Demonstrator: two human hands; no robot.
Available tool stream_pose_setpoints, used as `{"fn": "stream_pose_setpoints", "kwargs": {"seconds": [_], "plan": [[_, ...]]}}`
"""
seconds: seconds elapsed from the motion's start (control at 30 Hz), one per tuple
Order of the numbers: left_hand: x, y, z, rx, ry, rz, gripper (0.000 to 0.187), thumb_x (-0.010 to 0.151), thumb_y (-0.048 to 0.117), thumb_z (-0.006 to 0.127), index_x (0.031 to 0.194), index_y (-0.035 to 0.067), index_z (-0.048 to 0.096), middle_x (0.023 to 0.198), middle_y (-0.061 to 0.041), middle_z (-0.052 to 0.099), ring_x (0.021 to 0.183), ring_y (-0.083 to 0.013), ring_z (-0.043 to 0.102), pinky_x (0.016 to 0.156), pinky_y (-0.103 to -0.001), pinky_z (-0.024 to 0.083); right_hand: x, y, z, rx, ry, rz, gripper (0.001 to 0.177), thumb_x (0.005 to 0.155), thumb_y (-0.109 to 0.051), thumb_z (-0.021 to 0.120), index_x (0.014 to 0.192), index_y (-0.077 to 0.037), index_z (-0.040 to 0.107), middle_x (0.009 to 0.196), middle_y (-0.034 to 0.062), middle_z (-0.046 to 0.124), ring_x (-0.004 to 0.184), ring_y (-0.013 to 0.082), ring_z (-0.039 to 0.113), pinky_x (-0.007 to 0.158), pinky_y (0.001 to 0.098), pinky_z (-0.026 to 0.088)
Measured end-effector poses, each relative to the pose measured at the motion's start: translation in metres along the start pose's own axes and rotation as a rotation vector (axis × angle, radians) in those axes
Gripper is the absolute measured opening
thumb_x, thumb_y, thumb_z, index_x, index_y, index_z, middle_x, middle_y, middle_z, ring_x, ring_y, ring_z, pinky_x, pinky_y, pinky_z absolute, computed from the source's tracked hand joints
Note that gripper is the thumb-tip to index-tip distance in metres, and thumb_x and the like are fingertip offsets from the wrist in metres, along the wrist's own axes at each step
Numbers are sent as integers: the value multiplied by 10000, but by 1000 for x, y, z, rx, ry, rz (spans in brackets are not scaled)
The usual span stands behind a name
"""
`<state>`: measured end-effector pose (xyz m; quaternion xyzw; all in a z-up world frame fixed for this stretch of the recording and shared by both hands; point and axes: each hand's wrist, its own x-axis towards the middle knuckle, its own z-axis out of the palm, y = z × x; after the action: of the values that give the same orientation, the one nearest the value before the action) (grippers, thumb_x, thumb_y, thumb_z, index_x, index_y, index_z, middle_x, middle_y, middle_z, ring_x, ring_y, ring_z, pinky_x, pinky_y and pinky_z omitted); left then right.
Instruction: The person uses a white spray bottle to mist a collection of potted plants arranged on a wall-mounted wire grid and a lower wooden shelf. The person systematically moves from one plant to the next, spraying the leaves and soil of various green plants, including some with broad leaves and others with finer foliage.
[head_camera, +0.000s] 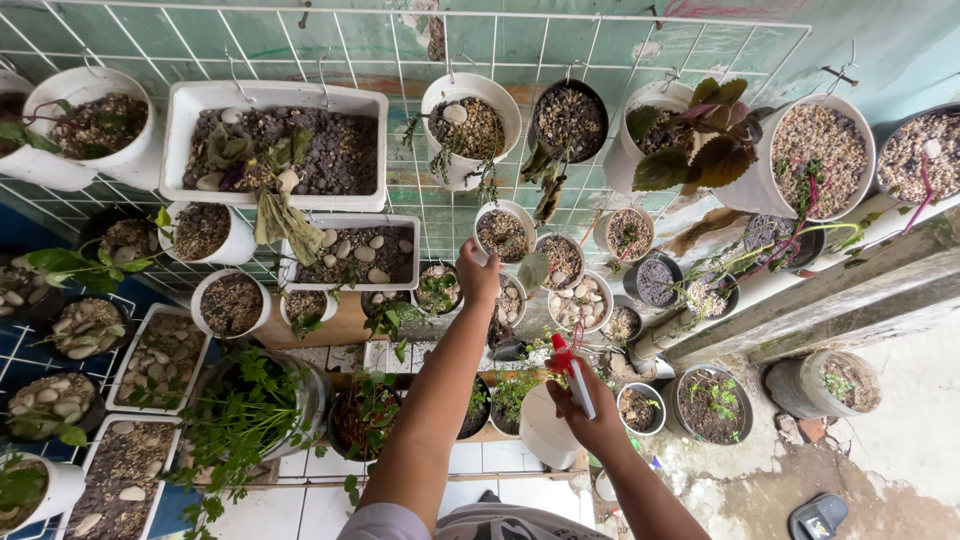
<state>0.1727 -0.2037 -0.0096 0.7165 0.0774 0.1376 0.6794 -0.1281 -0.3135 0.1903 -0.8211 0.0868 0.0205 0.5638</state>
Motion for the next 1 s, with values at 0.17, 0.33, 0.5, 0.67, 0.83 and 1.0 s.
{"fn": "stream_pose_setpoints", "kwargs": {"seconds": [0.17, 0.33, 0.5, 0.67, 0.83, 1.0], "plan": [[5, 5, -12, -21, -18, -87, 463, 934, 58, 650, 1390, 46, 572, 1259, -170, 591, 742, -209, 740, 632, -324, 595, 1, 4, -4, 2, 11, 19, 355, 930, -200, 685, 1273, -120, 633, 752, 52, 686, 585, 125, 627, 548, 298, 509], [9, 14, -32, -2, -96, -215, 556, 984, 124, 611, 1523, 122, 474, 1256, -135, 696, 719, -162, 744, 612, -308, 592, 6, 8, -6, -25, 19, 14, 336, 931, -206, 689, 1247, -109, 628, 715, 51, 681, 580, 125, 646, 544, 303, 511], [19, 11, -42, 87, -118, -218, 523, 1019, 188, 571, 1530, 156, 463, 1194, -93, 712, 749, -146, 737, 622, -315, 601, 9, 3, -5, -44, 6, 14, 347, 924, -202, 680, 1256, -115, 630, 694, 57, 678, 574, 129, 645, 540, 298, 504], [18, -3, -40, 114, -139, -243, 472, 1059, 238, 544, 1514, 158, 447, 1306, -89, 653, 814, -146, 723, 685, -308, 605, 13, 8, -1, -66, -5, 24, 299, 926, -192, 694, 1205, -92, 653, 690, 55, 680, 558, 134, 639, 531, 299, 500], [24, -31, -35, -204, -142, -249, 483, 1045, 272, 562, 1497, 126, 471, 1353, -96, 649, 934, -169, 721, 839, -320, 603, 16, 15, 1, -48, -6, 32, 269, 939, -195, 708, 1163, -59, 648, 683, 55, 677, 557, 131, 644, 524, 299, 503], [9, -15, -48, -334, -164, -500, 520, 1041, 390, 509, 1510, 169, 464, 1428, -47, 571, 1045, -162, 650, 873, -398, 498, 11, 2, 3, -85, -50, 62, 365, 914, -191, 702, 1263, -111, 630, 671, 74, 669, 555, 126, 641, 514, 297, 494]]}}
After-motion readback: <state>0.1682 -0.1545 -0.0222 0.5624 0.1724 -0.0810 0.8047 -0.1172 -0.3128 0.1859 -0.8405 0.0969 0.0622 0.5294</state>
